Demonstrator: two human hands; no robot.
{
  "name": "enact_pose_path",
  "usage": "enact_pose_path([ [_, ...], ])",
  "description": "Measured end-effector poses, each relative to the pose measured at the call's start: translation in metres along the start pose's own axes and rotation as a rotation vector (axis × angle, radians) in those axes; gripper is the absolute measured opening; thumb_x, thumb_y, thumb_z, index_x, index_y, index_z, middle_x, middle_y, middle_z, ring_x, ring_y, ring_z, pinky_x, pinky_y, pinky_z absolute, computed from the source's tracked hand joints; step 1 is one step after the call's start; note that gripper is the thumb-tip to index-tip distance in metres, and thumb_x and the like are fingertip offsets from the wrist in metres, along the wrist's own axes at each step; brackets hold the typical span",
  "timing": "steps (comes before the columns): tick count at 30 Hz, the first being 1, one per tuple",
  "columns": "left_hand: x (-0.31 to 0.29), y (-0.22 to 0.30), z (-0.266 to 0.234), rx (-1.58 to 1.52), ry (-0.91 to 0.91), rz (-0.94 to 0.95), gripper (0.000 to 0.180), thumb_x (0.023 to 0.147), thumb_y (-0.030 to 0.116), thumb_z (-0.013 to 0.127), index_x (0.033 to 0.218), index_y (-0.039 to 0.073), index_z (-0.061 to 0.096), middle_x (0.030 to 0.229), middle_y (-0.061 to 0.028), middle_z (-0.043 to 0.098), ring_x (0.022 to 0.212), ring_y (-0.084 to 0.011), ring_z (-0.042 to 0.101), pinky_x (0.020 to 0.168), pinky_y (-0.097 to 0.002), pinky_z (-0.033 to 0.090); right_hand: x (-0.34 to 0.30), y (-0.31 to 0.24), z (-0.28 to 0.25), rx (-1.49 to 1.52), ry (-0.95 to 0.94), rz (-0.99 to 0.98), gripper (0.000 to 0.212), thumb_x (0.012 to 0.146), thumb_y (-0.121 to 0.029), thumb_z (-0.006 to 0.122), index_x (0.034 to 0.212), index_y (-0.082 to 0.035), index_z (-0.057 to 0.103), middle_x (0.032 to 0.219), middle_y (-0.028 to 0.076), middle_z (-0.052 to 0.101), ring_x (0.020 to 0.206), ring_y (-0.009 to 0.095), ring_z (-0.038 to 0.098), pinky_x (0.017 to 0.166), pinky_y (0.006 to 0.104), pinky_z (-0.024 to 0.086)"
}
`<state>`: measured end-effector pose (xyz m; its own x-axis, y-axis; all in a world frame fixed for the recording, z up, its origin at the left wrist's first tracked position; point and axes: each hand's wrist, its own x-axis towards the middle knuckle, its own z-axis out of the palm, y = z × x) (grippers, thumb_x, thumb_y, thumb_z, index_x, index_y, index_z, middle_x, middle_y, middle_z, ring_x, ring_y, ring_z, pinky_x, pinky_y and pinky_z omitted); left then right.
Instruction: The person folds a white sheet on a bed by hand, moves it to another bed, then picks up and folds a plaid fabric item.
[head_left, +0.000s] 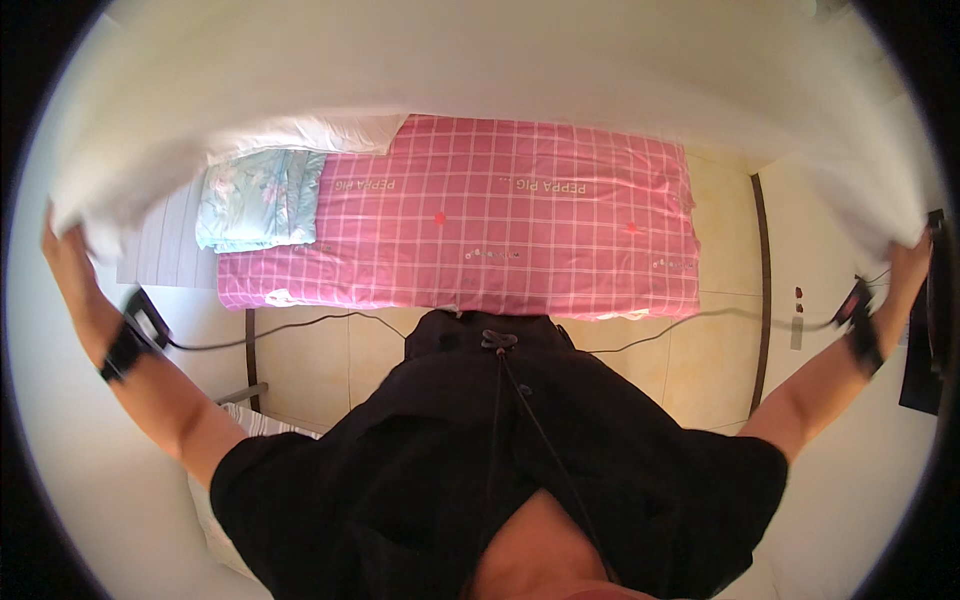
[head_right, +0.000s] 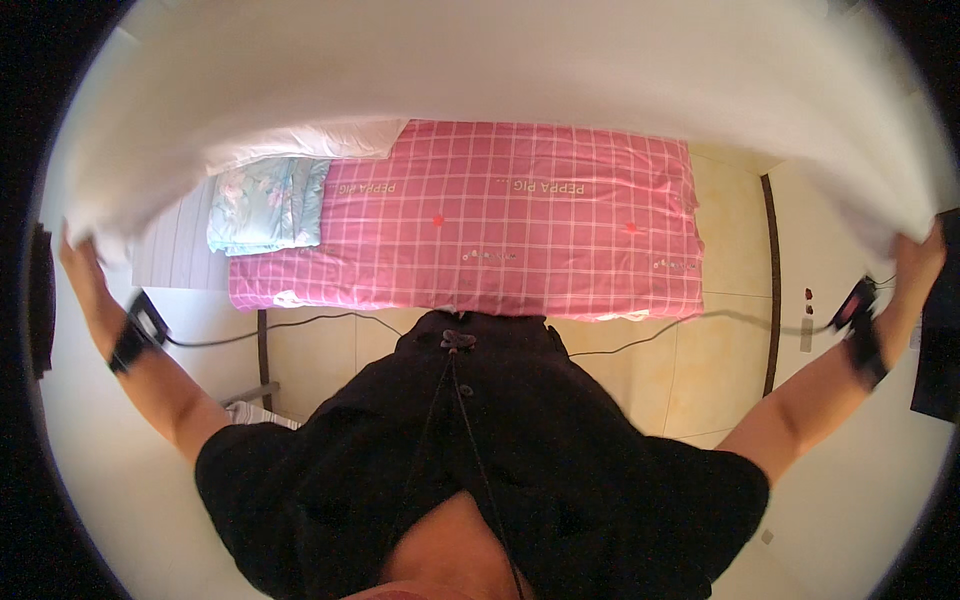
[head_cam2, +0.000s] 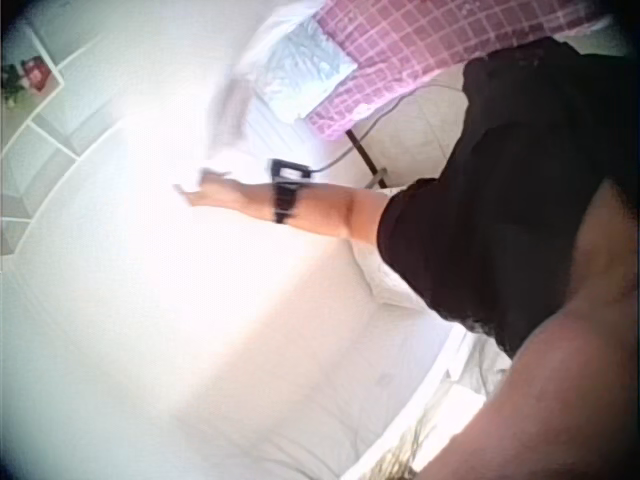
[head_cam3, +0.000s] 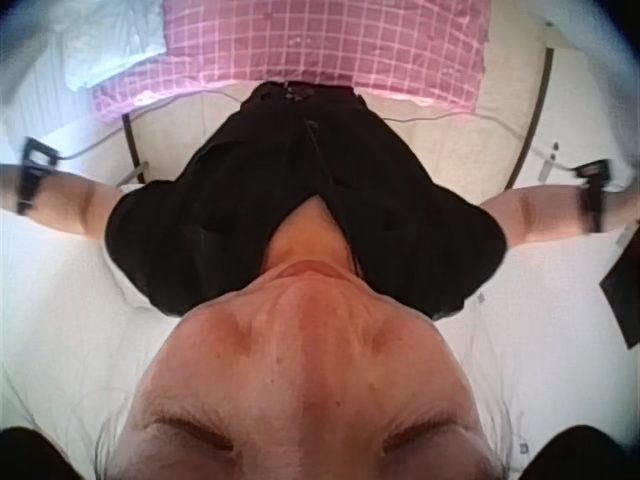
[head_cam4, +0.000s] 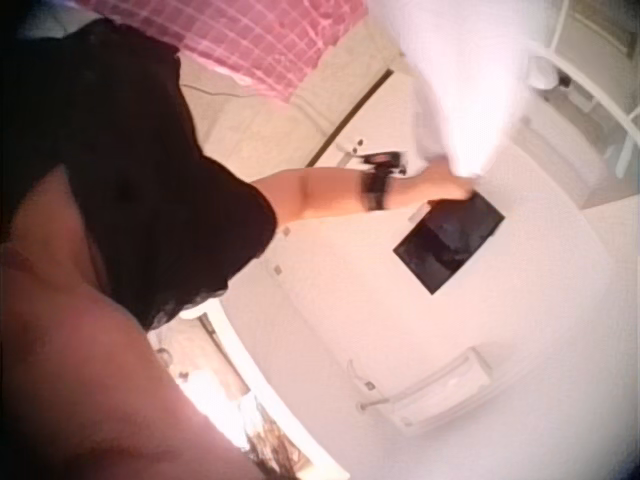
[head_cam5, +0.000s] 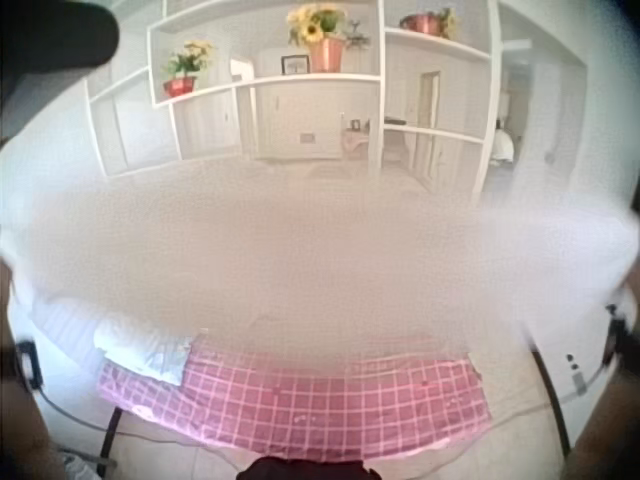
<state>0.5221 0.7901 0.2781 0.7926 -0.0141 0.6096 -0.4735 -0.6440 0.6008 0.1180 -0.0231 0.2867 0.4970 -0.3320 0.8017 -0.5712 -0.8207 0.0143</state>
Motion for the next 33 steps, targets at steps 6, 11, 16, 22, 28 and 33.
enact_pose_path([
  [6,-0.163,-0.023,-0.023,-0.095,-0.261,-0.141,0.007,0.073,0.004,0.048,0.078,0.001,0.052,0.080,-0.0011,0.048,0.076,-0.0107,0.043,0.067,-0.0229,0.036,-0.183,-0.083,-0.039,0.147,-0.456,0.169,0.020,0.068,-0.002,0.056,0.087,0.000,0.051,0.091,0.012,0.054,0.088,0.024,0.052,0.079,0.0301,0.040],
  [11,-0.194,-0.019,-0.037,-0.200,-0.225,-0.263,0.032,0.067,0.023,0.058,0.088,-0.001,0.057,0.098,-0.0101,0.054,0.106,-0.0234,0.042,0.093,-0.0378,0.026,-0.186,-0.116,-0.048,0.336,-0.594,0.513,0.014,0.069,-0.001,0.054,0.083,0.000,0.050,0.088,0.007,0.054,0.086,0.018,0.050,0.079,0.0280,0.039],
  [16,-0.205,-0.034,-0.023,-0.262,-0.364,-0.481,0.034,0.062,0.019,0.052,0.087,-0.003,0.056,0.094,-0.0137,0.055,0.091,-0.0214,0.051,0.080,-0.0322,0.040,-0.196,-0.096,-0.033,0.386,-0.842,0.647,0.017,0.068,0.004,0.045,0.084,0.000,0.050,0.082,0.006,0.052,0.080,0.014,0.049,0.074,0.0249,0.039],
  [22,-0.173,-0.094,0.066,0.191,-0.421,-0.377,0.024,0.066,0.002,0.048,0.088,-0.005,0.053,0.072,-0.0073,0.054,0.070,-0.0144,0.051,0.065,-0.0265,0.042,-0.213,-0.084,0.072,0.444,-1.068,0.427,0.021,0.068,0.002,0.046,0.089,0.002,0.052,0.079,0.009,0.055,0.075,0.015,0.050,0.069,0.0242,0.040],
  [28,-0.076,-0.166,0.215,0.255,-0.810,-0.413,0.023,0.071,0.011,0.056,0.088,-0.004,0.055,0.078,-0.0136,0.060,0.070,-0.0200,0.056,0.061,-0.0301,0.043,-0.177,-0.074,0.240,0.323,-1.044,0.246,0.031,0.073,-0.013,0.055,0.099,0.003,0.053,0.091,0.018,0.058,0.086,0.027,0.055,0.075,0.0321,0.041],
  [33,-0.035,-0.227,0.345,0.798,-0.578,-0.185,0.043,0.070,0.031,0.059,0.105,0.008,0.052,0.094,-0.0143,0.059,0.088,-0.0328,0.054,0.075,-0.0401,0.040,-0.140,-0.116,0.387,0.161,-1.003,0.203,0.038,0.074,-0.023,0.057,0.102,0.002,0.053,0.099,0.020,0.056,0.095,0.029,0.053,0.081,0.0332,0.039],
])
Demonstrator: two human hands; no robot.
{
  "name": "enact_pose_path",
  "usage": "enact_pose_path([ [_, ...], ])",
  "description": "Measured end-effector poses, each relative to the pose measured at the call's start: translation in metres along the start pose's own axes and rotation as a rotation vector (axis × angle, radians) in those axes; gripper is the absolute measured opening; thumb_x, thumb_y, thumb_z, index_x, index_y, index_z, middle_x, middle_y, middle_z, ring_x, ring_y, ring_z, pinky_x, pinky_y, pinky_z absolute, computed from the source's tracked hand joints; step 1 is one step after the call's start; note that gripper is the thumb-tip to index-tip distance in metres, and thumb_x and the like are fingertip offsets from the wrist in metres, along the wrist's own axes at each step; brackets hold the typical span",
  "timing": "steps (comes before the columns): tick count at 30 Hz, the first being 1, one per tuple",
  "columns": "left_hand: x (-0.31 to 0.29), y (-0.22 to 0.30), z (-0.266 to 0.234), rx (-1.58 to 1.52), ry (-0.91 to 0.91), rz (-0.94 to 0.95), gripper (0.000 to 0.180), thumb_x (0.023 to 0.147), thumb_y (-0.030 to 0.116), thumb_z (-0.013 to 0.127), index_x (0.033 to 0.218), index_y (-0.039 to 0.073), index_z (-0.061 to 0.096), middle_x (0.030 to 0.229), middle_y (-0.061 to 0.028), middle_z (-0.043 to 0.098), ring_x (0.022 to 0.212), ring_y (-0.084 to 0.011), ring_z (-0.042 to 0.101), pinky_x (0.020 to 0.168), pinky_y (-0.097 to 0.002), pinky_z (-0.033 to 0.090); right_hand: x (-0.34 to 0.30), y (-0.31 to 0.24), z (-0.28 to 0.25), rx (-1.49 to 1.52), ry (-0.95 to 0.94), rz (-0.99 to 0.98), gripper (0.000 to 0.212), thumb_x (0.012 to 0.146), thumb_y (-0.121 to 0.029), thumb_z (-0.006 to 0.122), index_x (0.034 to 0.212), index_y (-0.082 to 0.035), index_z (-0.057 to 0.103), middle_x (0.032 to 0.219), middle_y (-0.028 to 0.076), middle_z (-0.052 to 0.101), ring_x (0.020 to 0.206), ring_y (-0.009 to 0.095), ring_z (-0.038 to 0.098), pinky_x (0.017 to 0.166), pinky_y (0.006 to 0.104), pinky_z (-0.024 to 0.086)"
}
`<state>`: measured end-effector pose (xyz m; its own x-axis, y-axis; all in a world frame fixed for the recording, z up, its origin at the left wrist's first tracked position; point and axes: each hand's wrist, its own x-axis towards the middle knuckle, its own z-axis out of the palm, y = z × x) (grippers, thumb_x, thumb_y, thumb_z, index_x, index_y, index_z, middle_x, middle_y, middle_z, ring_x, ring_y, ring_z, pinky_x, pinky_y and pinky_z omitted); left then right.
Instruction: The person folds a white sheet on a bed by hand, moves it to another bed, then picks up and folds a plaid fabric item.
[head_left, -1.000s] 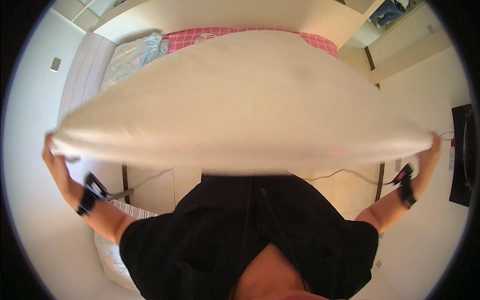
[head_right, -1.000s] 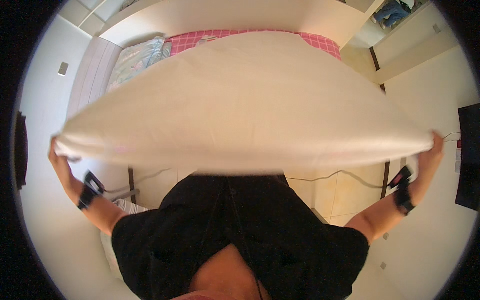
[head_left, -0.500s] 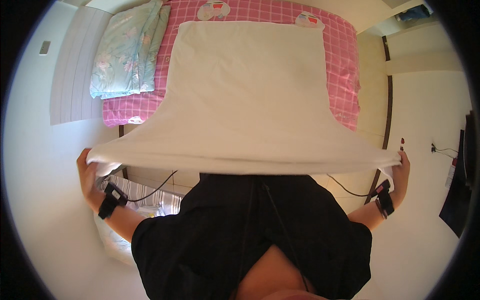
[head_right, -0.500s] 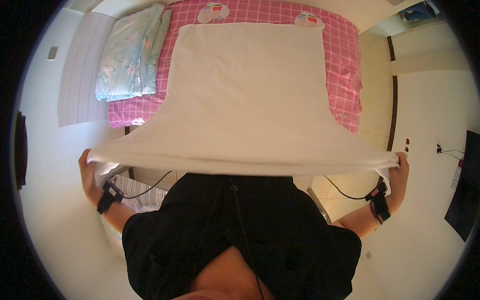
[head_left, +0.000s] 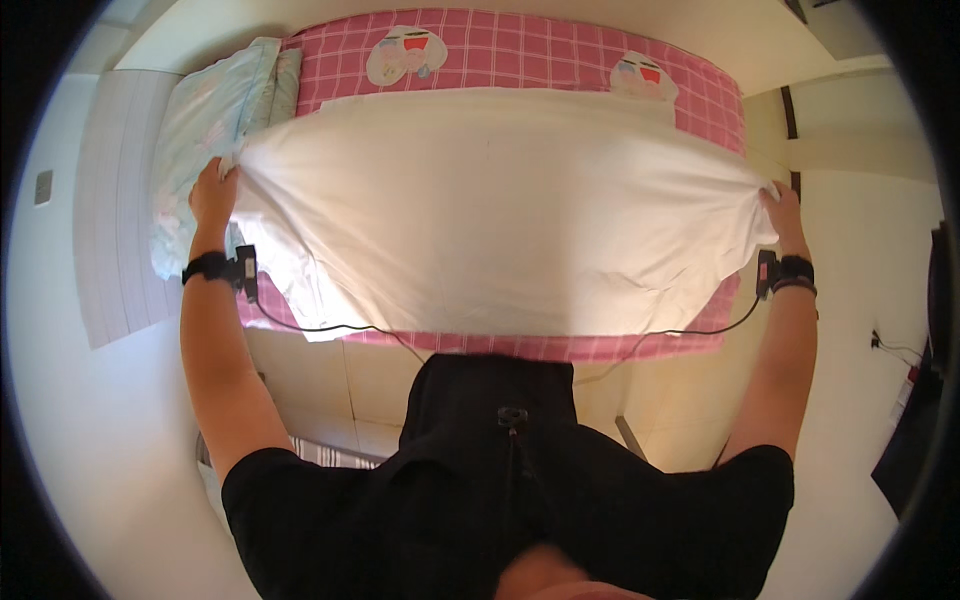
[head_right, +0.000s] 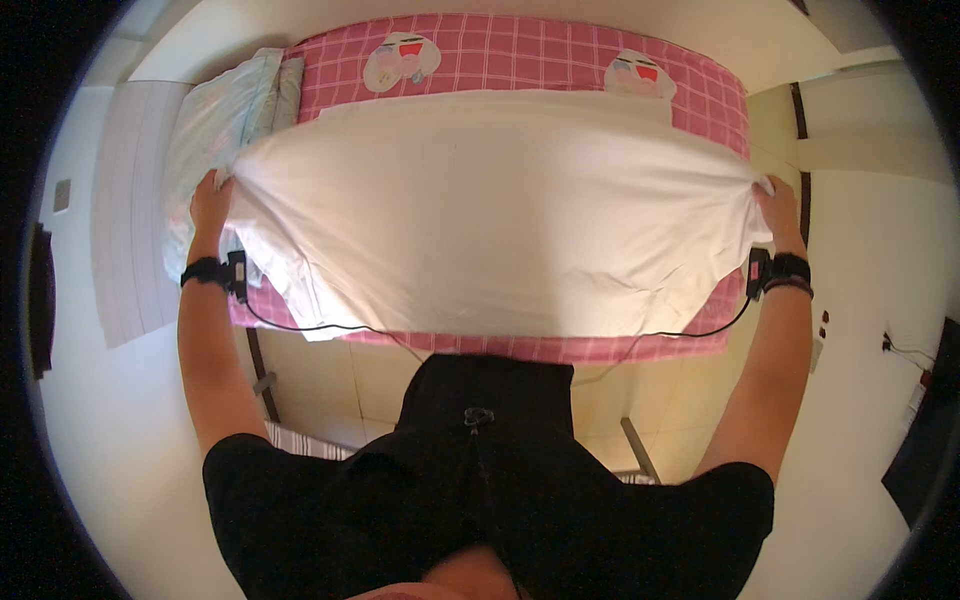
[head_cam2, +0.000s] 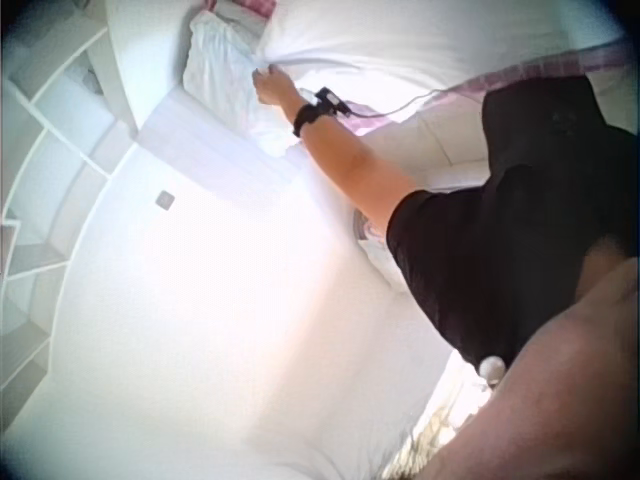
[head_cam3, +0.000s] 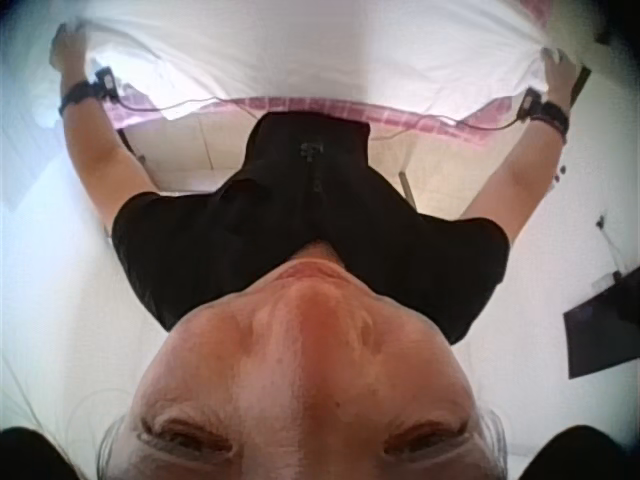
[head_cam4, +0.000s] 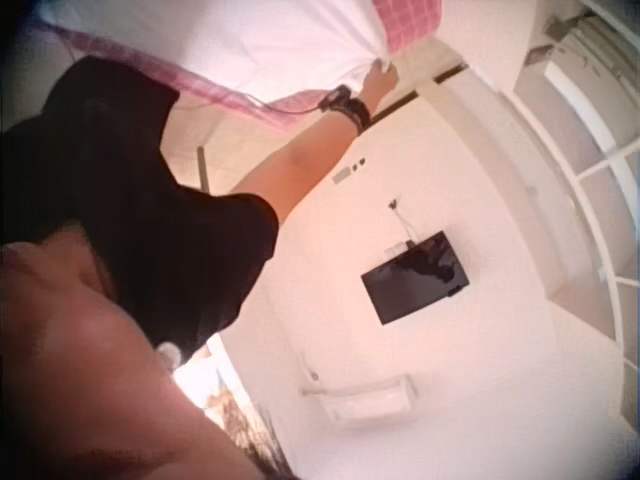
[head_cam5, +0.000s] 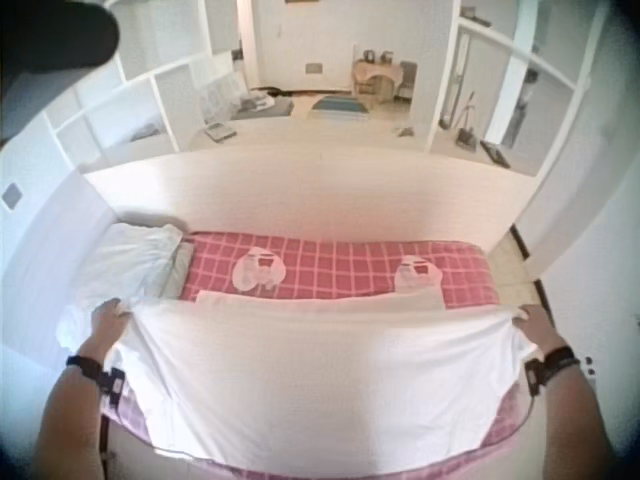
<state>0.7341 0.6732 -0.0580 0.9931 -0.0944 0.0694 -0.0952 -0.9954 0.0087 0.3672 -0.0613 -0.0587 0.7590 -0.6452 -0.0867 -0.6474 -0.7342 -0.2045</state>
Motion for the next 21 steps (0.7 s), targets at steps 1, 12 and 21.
enact_pose_path([
  [1,0.021,0.017,0.020,-0.005,0.004,0.007,0.043,0.070,0.031,0.059,0.105,0.008,0.052,0.094,-0.0143,0.059,0.088,-0.0328,0.054,0.075,-0.0401,0.040,0.028,0.005,0.014,0.020,0.035,0.014,0.040,0.074,-0.025,0.058,0.103,0.003,0.053,0.101,0.020,0.056,0.097,0.030,0.052,0.083,0.0334,0.039],
  [12,-0.126,0.012,0.277,0.043,-0.382,-0.048,0.072,0.075,0.053,0.046,0.131,0.013,0.022,0.127,-0.0181,0.032,0.118,-0.0351,0.029,0.088,-0.0631,0.021,-0.091,0.047,0.312,0.057,-0.013,0.089,0.065,0.078,-0.042,0.050,0.120,0.005,0.033,0.118,0.026,0.039,0.113,0.037,0.034,0.094,0.0435,0.027],
  [21,-0.235,-0.065,0.286,-0.242,-0.382,-0.528,0.086,0.067,0.060,0.052,0.127,0.003,0.028,0.126,-0.0208,0.035,0.118,-0.0326,0.030,0.096,-0.0525,0.017,-0.203,0.043,0.301,0.028,-0.005,0.885,0.072,0.078,-0.047,0.047,0.124,0.005,0.028,0.121,0.025,0.038,0.108,0.038,0.040,0.092,0.0419,0.031],
])
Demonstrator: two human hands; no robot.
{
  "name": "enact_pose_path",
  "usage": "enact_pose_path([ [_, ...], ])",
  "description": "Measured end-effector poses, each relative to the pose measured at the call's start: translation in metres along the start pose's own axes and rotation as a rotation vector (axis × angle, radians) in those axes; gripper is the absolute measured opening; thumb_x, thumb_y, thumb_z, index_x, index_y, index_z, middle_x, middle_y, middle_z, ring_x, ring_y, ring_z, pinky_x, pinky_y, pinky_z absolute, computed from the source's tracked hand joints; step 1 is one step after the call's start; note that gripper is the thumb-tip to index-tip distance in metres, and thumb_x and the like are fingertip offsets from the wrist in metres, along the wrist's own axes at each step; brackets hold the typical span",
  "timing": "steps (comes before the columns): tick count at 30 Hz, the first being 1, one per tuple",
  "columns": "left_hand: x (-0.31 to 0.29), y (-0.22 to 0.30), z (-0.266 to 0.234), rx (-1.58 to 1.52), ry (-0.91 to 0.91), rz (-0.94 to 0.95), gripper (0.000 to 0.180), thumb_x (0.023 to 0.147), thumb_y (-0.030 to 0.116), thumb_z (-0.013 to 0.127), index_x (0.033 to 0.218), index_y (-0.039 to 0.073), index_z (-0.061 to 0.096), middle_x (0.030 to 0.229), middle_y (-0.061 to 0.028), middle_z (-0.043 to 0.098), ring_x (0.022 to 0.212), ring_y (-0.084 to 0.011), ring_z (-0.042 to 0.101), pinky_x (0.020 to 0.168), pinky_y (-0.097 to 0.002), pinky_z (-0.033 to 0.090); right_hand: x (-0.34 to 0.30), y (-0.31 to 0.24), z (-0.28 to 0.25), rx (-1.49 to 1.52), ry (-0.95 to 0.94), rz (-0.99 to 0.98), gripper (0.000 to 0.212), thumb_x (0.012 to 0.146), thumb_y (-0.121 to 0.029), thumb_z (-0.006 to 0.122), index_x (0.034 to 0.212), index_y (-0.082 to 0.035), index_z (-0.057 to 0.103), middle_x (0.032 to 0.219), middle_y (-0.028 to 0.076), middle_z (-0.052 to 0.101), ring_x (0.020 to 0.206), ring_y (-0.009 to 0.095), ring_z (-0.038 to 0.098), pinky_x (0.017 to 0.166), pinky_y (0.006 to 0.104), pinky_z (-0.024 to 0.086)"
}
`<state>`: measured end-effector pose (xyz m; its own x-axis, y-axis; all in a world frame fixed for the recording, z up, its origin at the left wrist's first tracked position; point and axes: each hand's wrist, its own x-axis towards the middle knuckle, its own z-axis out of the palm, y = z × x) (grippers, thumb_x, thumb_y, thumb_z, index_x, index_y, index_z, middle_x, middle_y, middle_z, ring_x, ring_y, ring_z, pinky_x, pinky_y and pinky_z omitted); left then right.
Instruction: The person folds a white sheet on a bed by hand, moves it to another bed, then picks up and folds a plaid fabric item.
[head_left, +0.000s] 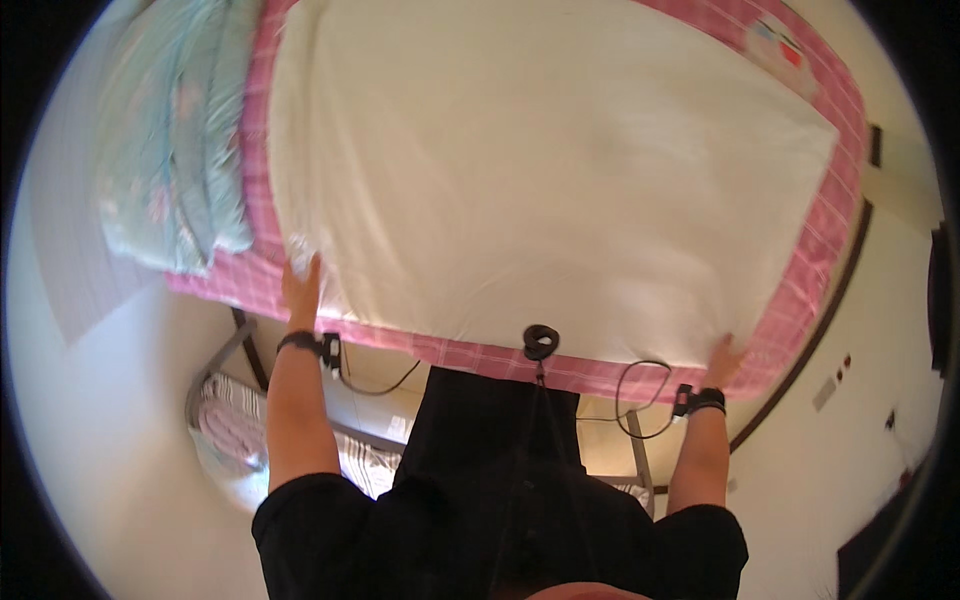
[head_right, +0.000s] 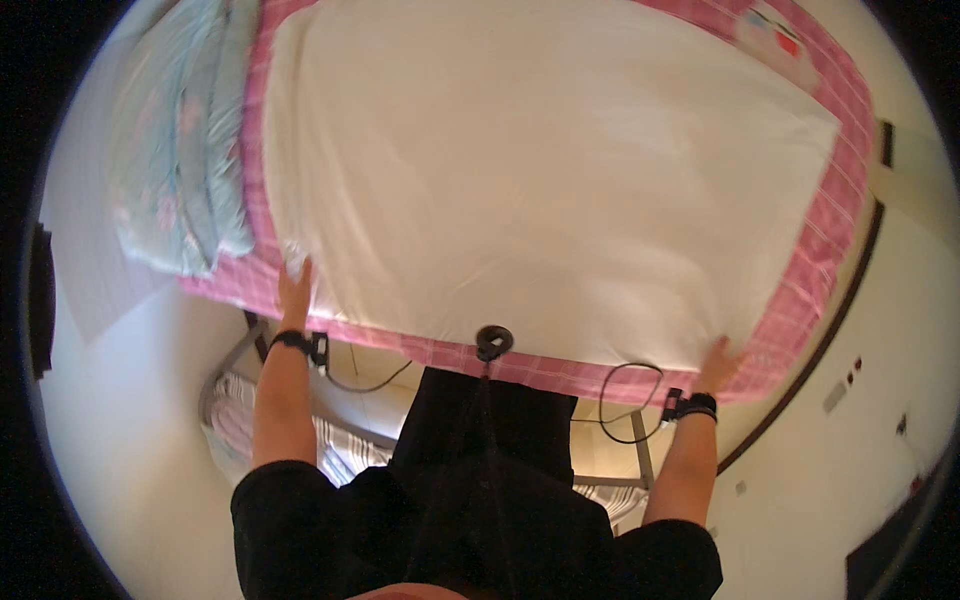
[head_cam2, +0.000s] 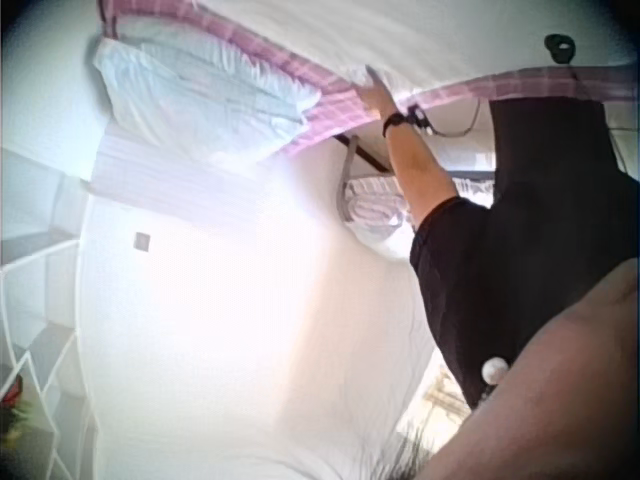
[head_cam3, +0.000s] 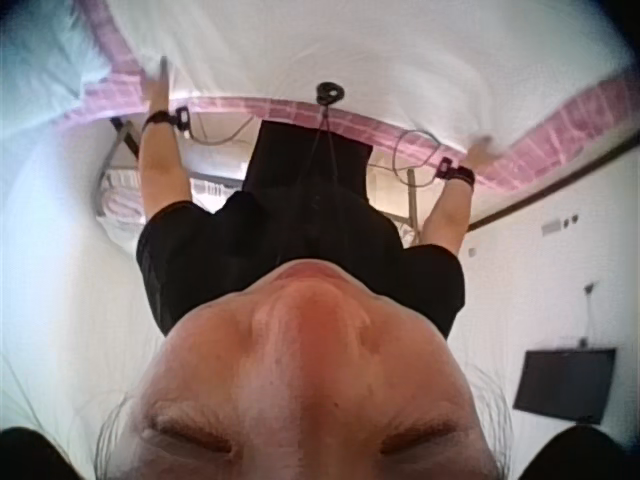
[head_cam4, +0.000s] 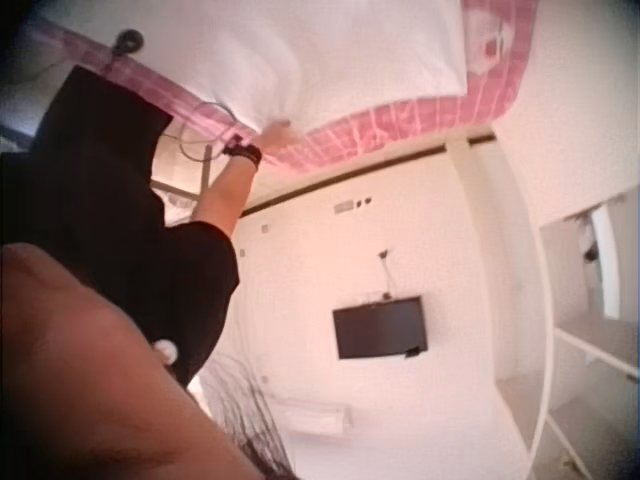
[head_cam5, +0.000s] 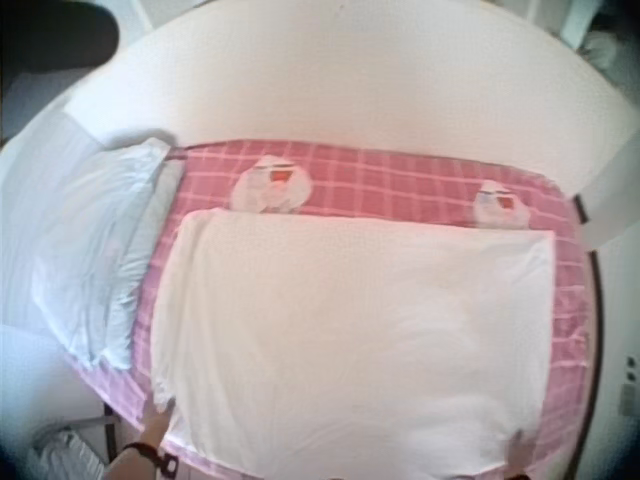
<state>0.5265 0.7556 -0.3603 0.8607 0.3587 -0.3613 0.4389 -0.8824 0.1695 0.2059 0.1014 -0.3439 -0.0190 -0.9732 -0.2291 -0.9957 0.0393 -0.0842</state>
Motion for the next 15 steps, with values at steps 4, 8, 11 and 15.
enact_pose_path([
  [4,-0.003,0.051,-0.003,0.259,0.167,0.034,0.065,0.074,0.053,0.047,0.116,0.005,0.042,0.116,-0.0173,0.046,0.111,-0.0293,0.040,0.096,-0.0534,0.014,0.034,0.012,-0.002,0.449,-0.059,0.140,0.072,0.076,-0.049,0.049,0.123,0.003,0.032,0.110,0.021,0.049,0.091,0.029,0.054,0.078,0.0350,0.044],
  [8,-0.002,0.025,-0.008,0.370,0.130,-0.106,0.047,0.078,0.047,0.045,0.103,0.007,0.052,0.097,-0.0144,0.056,0.100,-0.0283,0.048,0.095,-0.0525,0.016,0.035,-0.002,-0.018,0.440,-0.253,0.100,0.056,0.079,-0.040,0.048,0.114,0.003,0.040,0.099,0.018,0.053,0.086,0.026,0.054,0.070,0.0332,0.046],
  [11,-0.012,0.027,-0.027,0.292,0.288,0.101,0.046,0.085,0.045,0.034,0.091,0.006,0.058,0.085,-0.0138,0.058,0.088,-0.0280,0.052,0.087,-0.0480,0.023,0.052,0.025,-0.034,0.212,-0.139,-0.093,0.041,0.082,-0.035,0.045,0.094,0.004,0.052,0.085,0.013,0.056,0.074,0.021,0.052,0.061,0.0337,0.043],
  [15,-0.024,-0.016,-0.036,0.286,0.340,0.109,0.038,0.085,0.039,0.037,0.081,0.007,0.058,0.073,-0.0114,0.059,0.080,-0.0282,0.053,0.093,-0.0529,0.017,0.053,0.025,-0.034,0.274,-0.092,-0.148,0.035,0.081,-0.030,0.045,0.080,0.004,0.055,0.074,0.009,0.056,0.064,0.017,0.047,0.057,0.0320,0.038],
])
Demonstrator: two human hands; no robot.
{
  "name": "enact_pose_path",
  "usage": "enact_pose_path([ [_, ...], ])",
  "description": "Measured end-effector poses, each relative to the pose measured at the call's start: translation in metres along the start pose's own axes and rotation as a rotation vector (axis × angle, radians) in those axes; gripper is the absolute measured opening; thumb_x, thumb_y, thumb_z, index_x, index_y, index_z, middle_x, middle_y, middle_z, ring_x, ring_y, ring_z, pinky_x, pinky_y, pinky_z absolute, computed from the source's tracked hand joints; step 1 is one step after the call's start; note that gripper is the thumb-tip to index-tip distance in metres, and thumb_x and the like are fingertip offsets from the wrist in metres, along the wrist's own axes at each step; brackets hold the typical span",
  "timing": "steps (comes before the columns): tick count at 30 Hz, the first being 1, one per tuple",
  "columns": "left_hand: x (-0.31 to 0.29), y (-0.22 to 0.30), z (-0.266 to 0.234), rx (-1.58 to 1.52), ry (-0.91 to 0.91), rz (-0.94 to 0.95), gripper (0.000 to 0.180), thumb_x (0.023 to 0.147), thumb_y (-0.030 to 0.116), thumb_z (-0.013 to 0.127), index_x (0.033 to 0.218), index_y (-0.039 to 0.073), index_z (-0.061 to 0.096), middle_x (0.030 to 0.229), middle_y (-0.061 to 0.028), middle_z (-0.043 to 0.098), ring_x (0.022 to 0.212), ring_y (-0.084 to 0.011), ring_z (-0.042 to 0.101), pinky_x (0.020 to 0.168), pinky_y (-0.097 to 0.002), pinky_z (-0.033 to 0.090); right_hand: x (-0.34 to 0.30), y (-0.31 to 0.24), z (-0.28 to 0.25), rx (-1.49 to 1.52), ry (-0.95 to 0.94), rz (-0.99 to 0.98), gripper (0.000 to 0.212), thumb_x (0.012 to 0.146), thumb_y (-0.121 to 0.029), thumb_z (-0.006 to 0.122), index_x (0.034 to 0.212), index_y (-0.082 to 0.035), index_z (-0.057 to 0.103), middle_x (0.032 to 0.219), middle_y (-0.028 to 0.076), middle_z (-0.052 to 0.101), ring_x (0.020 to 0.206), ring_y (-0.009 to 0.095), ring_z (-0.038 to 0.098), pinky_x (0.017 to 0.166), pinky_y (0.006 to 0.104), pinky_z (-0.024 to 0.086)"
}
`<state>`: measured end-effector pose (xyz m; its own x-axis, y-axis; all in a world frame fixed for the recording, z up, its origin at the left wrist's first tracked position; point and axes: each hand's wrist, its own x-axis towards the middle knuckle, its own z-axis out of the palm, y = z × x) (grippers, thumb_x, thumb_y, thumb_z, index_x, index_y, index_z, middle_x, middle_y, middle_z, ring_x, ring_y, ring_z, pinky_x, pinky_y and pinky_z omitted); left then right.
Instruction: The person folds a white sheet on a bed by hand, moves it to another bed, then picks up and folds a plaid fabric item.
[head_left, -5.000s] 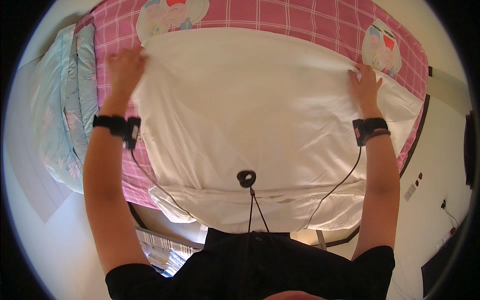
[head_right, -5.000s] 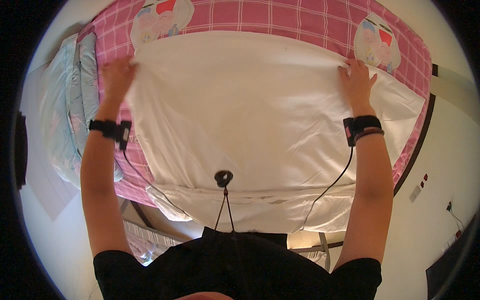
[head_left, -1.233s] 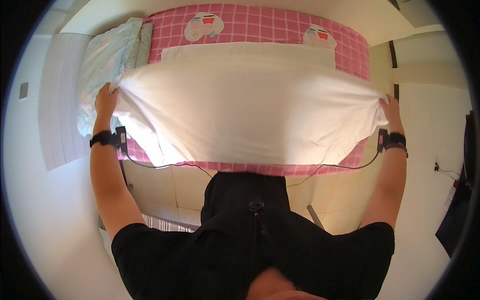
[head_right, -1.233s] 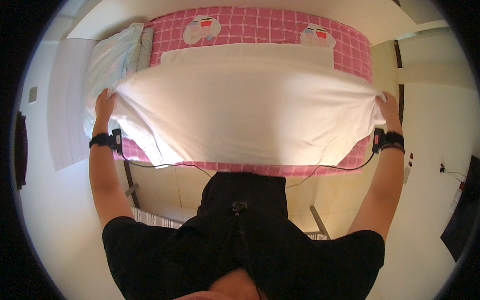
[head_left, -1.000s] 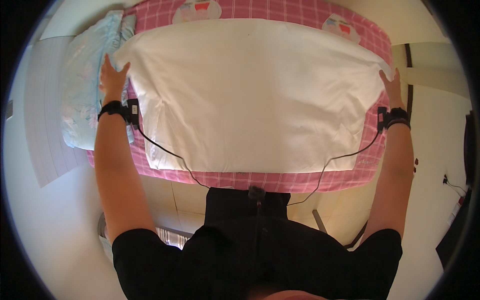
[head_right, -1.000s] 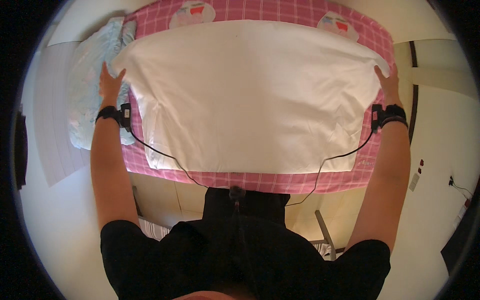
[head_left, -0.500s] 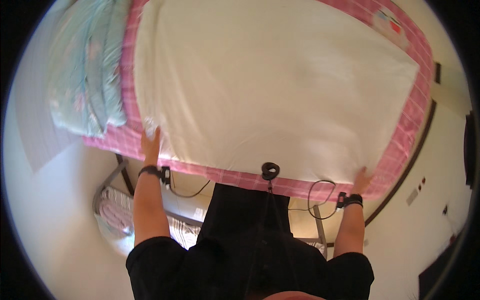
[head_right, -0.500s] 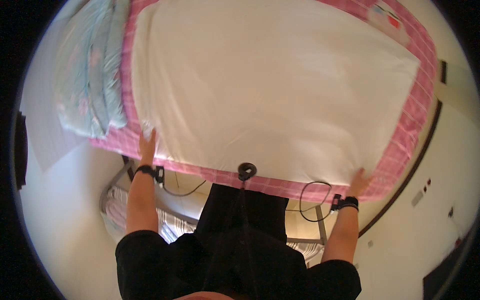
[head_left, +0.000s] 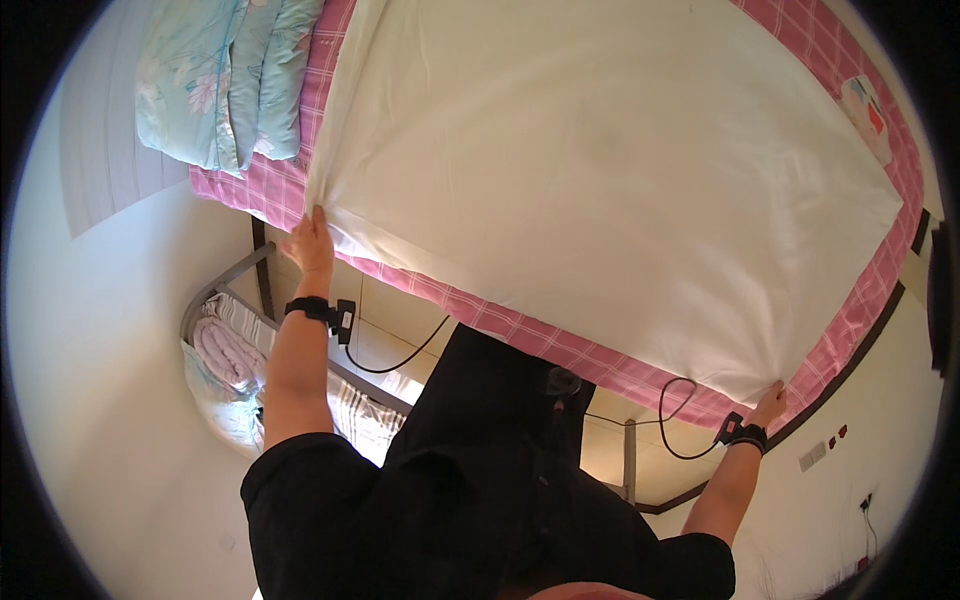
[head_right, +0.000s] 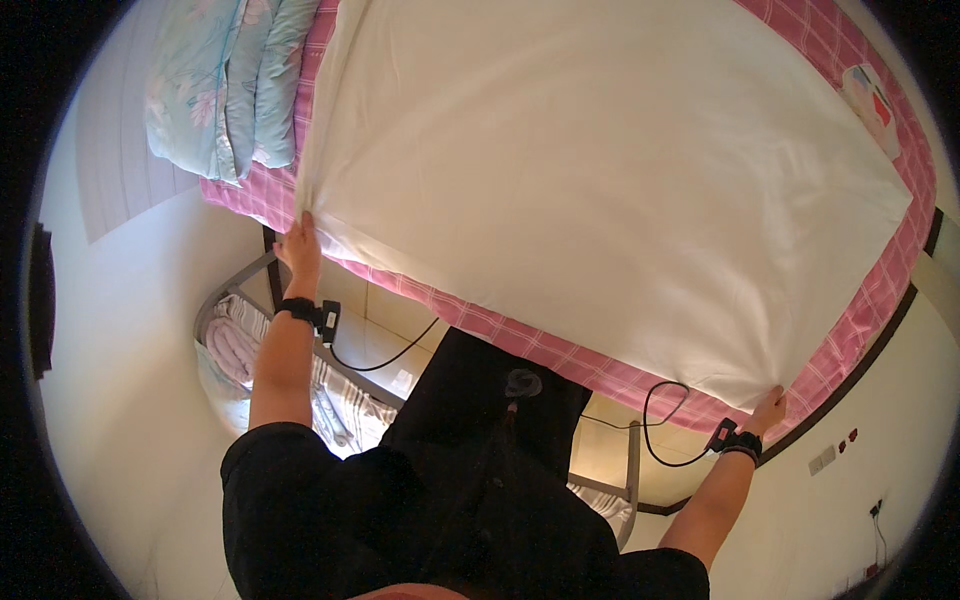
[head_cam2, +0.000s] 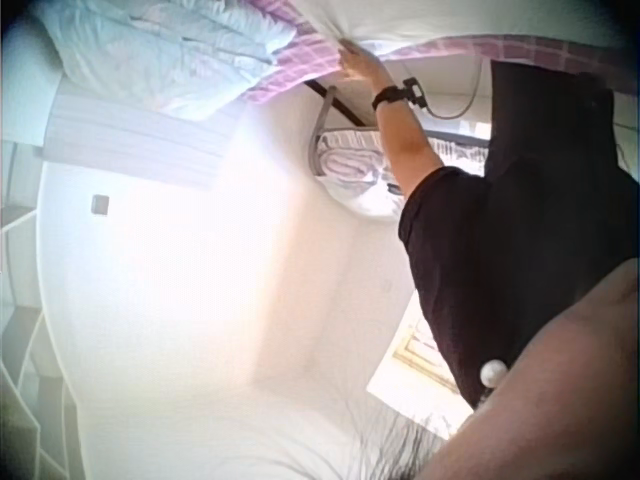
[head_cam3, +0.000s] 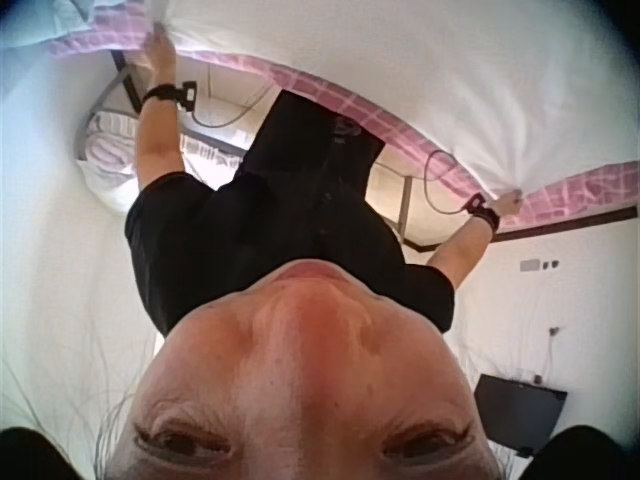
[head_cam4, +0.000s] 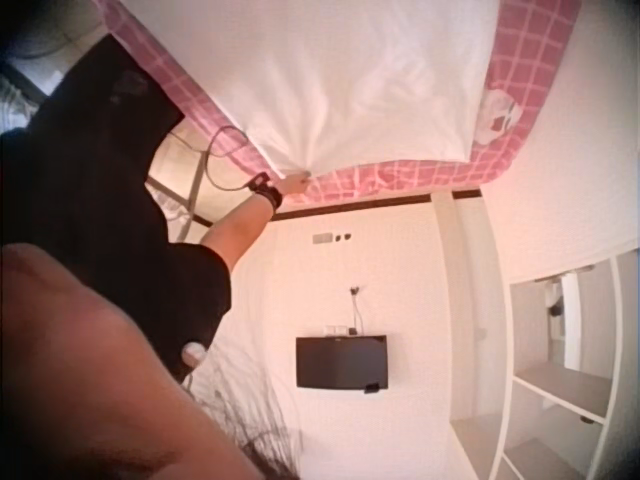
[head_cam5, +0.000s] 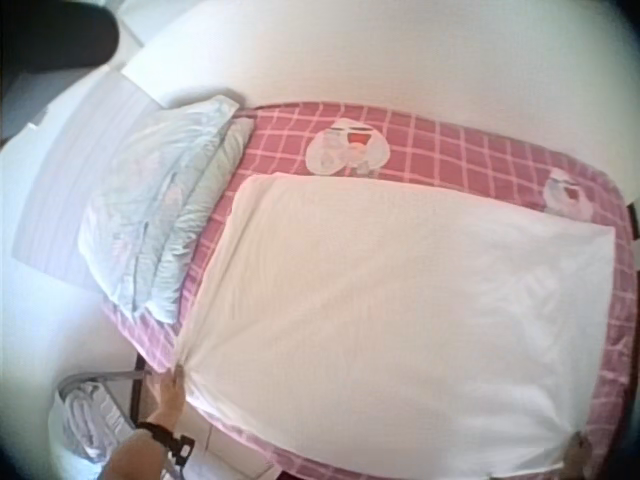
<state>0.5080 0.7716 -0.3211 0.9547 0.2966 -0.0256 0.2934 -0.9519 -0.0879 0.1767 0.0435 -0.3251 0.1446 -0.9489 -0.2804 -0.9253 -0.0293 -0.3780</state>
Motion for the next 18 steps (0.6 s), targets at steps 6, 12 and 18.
enact_pose_path([
  [6,-0.012,-0.012,0.033,-0.178,-0.285,-0.144,0.048,0.083,0.049,0.033,0.102,0.008,0.049,0.093,-0.0138,0.059,0.094,-0.0332,0.051,0.093,-0.0576,0.008,0.006,0.015,0.013,0.050,0.029,0.004,0.037,0.081,-0.032,0.045,0.086,0.004,0.055,0.076,0.008,0.056,0.067,0.017,0.049,0.060,0.0305,0.040],
  [12,-0.026,-0.008,0.025,-0.005,0.010,0.054,0.039,0.084,0.041,0.039,0.094,0.005,0.052,0.083,-0.0153,0.059,0.085,-0.0304,0.053,0.093,-0.0552,0.014,0.009,0.051,0.000,-0.062,-0.031,-0.047,0.045,0.082,-0.034,0.046,0.102,0.006,0.050,0.091,0.012,0.057,0.078,0.021,0.053,0.069,0.0307,0.042],
  [18,-0.030,-0.038,0.016,0.196,-0.250,0.050,0.031,0.085,0.031,0.038,0.095,0.007,0.055,0.079,-0.0151,0.058,0.085,-0.0293,0.054,0.091,-0.0565,0.019,0.008,0.063,-0.009,0.041,-0.189,0.045,0.050,0.082,-0.036,0.046,0.107,0.008,0.047,0.098,0.018,0.056,0.083,0.027,0.054,0.072,0.0327,0.042],
])
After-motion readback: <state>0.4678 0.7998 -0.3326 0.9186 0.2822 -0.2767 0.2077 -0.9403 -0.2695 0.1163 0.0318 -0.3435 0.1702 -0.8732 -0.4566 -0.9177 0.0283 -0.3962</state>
